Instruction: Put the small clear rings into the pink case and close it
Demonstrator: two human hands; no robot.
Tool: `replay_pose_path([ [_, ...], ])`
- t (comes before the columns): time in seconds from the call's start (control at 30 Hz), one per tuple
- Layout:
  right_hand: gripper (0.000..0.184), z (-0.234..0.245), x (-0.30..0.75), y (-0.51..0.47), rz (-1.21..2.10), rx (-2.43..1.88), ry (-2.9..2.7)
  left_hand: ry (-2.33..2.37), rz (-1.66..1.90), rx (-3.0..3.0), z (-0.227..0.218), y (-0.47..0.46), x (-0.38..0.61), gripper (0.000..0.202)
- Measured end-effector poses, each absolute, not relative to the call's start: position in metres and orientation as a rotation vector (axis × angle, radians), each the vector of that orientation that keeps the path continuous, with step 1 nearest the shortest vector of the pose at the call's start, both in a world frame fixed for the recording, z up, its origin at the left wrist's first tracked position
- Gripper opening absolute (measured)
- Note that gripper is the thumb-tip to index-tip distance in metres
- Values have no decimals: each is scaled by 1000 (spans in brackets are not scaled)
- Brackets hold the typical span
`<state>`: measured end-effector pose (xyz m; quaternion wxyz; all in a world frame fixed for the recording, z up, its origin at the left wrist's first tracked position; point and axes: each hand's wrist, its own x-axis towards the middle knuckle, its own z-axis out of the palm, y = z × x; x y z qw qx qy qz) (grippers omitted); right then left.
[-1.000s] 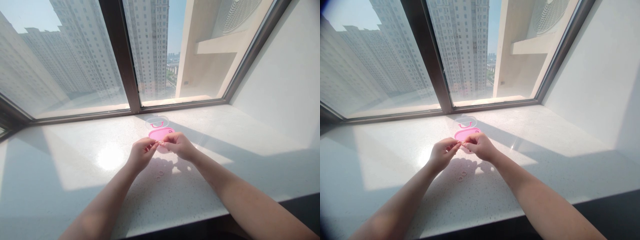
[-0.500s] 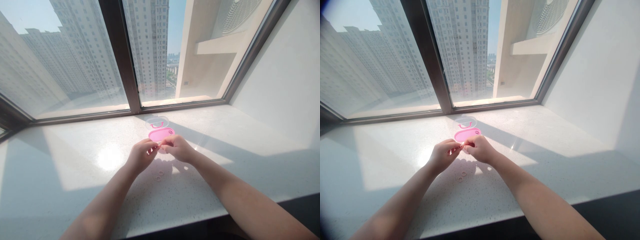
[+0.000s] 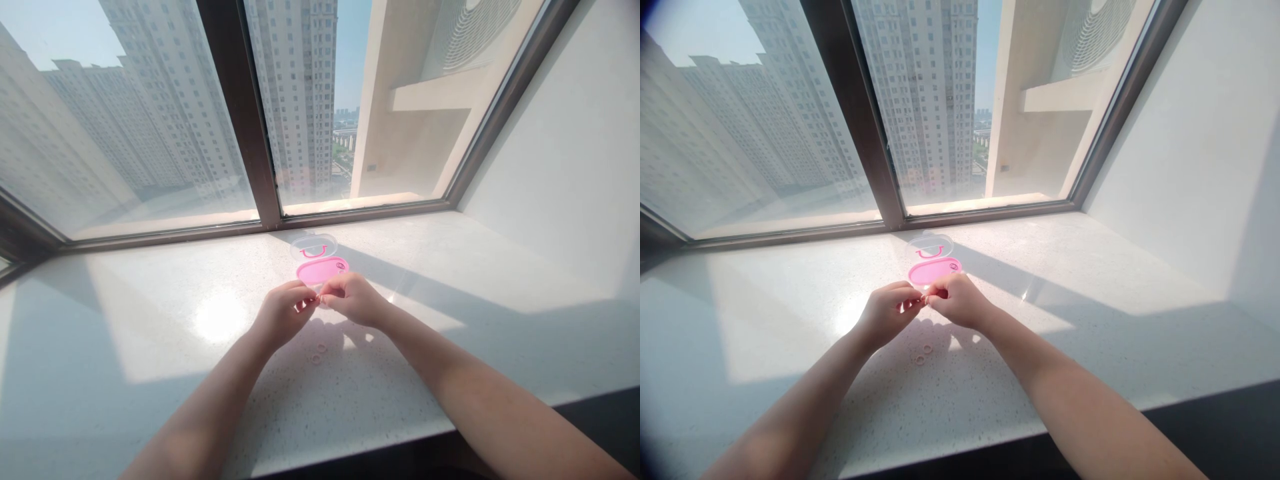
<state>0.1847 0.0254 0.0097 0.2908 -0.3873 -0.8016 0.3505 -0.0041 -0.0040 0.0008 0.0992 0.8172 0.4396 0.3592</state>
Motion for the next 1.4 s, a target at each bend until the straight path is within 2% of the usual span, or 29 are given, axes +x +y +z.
replay_pose_path([
  [0.57, 17, 8, 183, 27, 900, -1063, -2103, 1281, 1032, 2402, -4, -2, -5, 7],
  [0.9, 17, 6, 184, 28, 918, -1053, -2062, 1262, 1038, 2391, -1, -4, -4, 14],
  [1.0, 11, 7, 184, 27, 920, -1059, -2014, 1256, 1057, 2385, 0, -3, -5, 14],
  [1.13, 23, 7, 185, 27, 964, -957, -1983, 1260, 1055, 2380, 0, -3, -5, 15],
  [1.4, 16, 9, 185, 26, 956, -917, -1971, 1289, 1047, 2373, 1, -3, -4, 17],
])
